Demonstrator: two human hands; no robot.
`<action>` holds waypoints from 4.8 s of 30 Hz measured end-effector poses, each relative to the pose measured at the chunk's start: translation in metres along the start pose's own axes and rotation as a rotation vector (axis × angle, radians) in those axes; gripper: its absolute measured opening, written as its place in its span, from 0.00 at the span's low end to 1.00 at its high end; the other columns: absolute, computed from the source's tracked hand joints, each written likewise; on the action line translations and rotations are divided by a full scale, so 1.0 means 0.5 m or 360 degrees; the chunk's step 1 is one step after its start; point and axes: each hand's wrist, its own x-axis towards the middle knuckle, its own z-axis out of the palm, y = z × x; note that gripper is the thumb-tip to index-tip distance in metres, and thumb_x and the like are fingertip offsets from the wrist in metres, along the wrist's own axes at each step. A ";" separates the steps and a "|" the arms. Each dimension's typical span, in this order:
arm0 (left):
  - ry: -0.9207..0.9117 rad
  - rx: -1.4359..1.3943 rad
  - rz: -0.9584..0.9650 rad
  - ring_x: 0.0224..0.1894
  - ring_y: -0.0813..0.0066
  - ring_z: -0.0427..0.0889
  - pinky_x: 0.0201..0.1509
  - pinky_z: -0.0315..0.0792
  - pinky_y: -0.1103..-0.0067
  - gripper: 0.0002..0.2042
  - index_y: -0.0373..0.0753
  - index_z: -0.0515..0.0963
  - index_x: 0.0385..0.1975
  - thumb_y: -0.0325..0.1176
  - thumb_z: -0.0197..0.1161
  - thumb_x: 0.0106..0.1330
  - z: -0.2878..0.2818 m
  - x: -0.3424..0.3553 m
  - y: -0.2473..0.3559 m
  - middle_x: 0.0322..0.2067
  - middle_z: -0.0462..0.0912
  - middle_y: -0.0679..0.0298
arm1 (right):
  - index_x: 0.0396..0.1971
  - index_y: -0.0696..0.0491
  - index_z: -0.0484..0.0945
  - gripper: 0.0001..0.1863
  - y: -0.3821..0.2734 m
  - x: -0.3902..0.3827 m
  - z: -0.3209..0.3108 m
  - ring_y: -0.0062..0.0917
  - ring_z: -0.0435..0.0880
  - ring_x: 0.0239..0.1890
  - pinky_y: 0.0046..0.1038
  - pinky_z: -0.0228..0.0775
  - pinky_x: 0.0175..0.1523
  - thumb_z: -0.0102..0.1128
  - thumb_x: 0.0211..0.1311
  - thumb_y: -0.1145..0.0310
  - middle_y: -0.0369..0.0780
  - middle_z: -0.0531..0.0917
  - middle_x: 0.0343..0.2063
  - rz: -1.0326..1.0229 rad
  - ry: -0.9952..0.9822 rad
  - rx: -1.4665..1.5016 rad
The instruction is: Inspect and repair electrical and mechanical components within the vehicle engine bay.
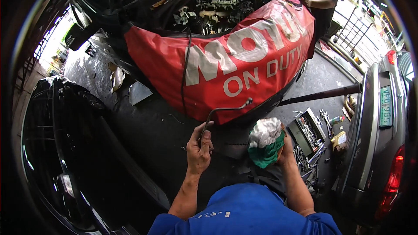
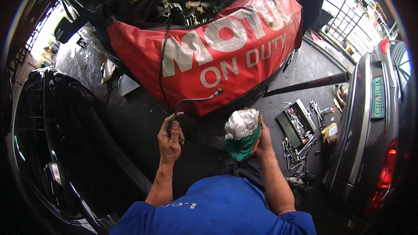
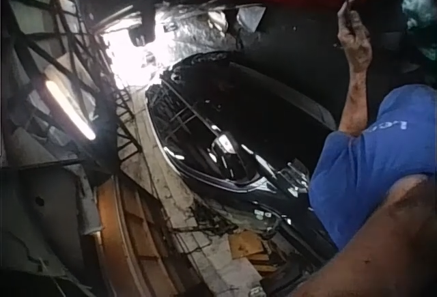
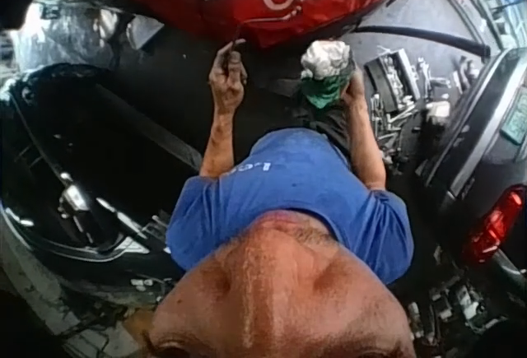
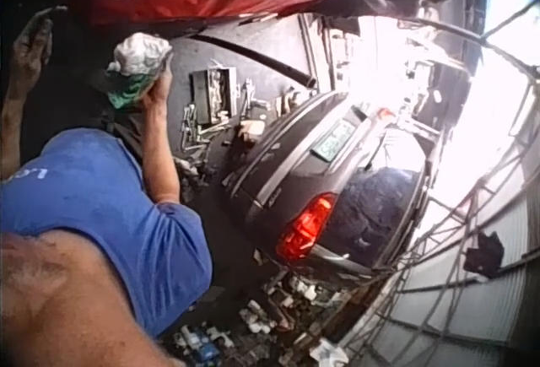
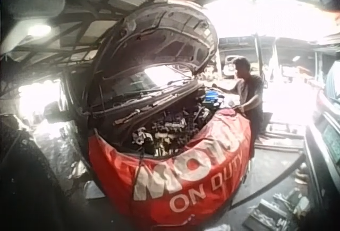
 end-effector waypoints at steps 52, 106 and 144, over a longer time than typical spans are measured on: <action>0.0075 0.0565 0.0095 0.14 0.90 0.61 0.18 0.54 0.87 0.16 0.37 0.77 0.51 0.41 0.51 0.74 -0.047 0.548 0.470 0.13 0.64 0.74 | 0.40 0.53 0.74 0.20 -0.194 0.392 0.790 0.14 0.76 0.25 0.17 0.67 0.28 0.51 0.69 0.49 0.32 0.78 0.26 -0.0192 -0.0295 -0.0433; 0.0383 0.1476 0.0698 0.15 0.66 0.78 0.22 0.73 0.70 0.21 0.43 0.72 0.59 0.35 0.60 0.65 -0.003 0.545 0.416 0.16 0.77 0.59 | 0.44 0.51 0.74 0.25 -0.197 0.527 0.763 0.20 0.70 0.18 0.22 0.61 0.22 0.38 0.72 0.44 0.35 0.76 0.25 0.0284 -0.0628 -0.0206; 0.0143 0.0106 0.0007 0.42 0.77 0.80 0.48 0.73 0.80 0.19 0.34 0.74 0.55 0.40 0.52 0.73 -0.034 0.656 0.421 0.40 0.83 0.61 | 0.40 0.57 0.74 0.14 -0.470 0.468 0.647 0.22 0.78 0.25 0.22 0.72 0.31 0.56 0.55 0.68 0.38 0.78 0.24 -0.0223 -0.0330 -0.1226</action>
